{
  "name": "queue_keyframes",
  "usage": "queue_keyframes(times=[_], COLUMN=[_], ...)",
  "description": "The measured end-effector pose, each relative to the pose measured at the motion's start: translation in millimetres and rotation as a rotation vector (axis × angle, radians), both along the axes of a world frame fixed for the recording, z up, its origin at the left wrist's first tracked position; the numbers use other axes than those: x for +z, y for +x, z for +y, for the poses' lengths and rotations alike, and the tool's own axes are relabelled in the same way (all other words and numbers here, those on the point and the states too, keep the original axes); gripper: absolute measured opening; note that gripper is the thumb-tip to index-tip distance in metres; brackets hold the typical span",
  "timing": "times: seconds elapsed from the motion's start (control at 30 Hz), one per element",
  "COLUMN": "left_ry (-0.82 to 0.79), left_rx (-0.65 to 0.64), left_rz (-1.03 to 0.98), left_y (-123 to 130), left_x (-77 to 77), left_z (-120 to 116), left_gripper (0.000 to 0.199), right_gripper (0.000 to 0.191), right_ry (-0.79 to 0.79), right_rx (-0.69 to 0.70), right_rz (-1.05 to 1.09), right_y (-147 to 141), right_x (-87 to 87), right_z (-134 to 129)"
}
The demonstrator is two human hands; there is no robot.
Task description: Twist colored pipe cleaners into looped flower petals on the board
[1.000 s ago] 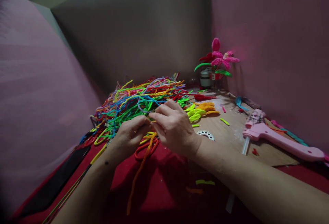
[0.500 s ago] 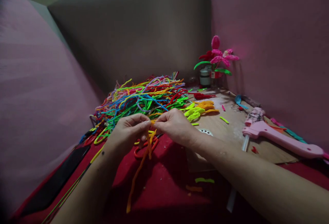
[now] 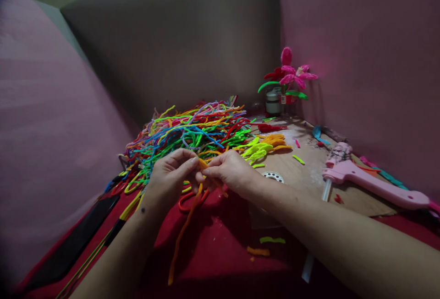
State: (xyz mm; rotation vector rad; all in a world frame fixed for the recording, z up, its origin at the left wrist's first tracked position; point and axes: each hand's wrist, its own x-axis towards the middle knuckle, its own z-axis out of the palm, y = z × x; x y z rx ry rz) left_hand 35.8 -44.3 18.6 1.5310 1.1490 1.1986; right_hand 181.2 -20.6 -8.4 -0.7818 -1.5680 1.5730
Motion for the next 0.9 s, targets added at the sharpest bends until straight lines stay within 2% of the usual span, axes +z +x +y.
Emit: queue_keyframes(times=[0.1, 0.27, 0.33, 0.43, 0.5, 0.6, 0.67, 0.8, 0.9], left_ry=[0.005, -0.149, -0.137, -0.082, -0.045, 0.032, 0.047, -0.012, -0.084], left_rx=[0.018, -0.097, -0.059, 0.074, 0.15, 0.228, 0.24, 0.195, 0.105], left_rz=[0.02, -0.065, -0.036, 0.023, 0.055, 0.103, 0.103, 0.02, -0.09], left_y=[-3, -10, -9, -4, 1, 7, 8, 3, -5], left_x=[0.3, -3.4, -4.4, -5.1, -5.9, -7.1, -7.0, -4.9, -4.1], left_z=[2, 8, 9, 7, 6, 6, 6, 9, 12], left_gripper=[0.014, 0.019, 0.019, 0.018, 0.016, 0.017, 0.018, 0.019, 0.02], right_gripper=[0.017, 0.017, 0.018, 0.017, 0.019, 0.025, 0.028, 0.023, 0.02], right_ry=[-0.088, -0.119, -0.109, -0.08, -0.003, 0.247, 0.337, 0.118, -0.029], right_rx=[0.02, 0.039, 0.036, 0.01, -0.074, -0.282, -0.319, -0.121, -0.065], right_rz=[0.048, 0.066, 0.047, -0.037, -0.138, -0.292, -0.311, -0.188, -0.084], right_y=[-1, -1, -2, -4, -6, -7, -7, -6, -5], right_x=[-1.0, -1.9, -0.5, 1.5, 2.0, 1.5, 1.4, 2.7, 4.2], right_z=[0, 0, 0, -3, -4, -6, -6, -3, -3])
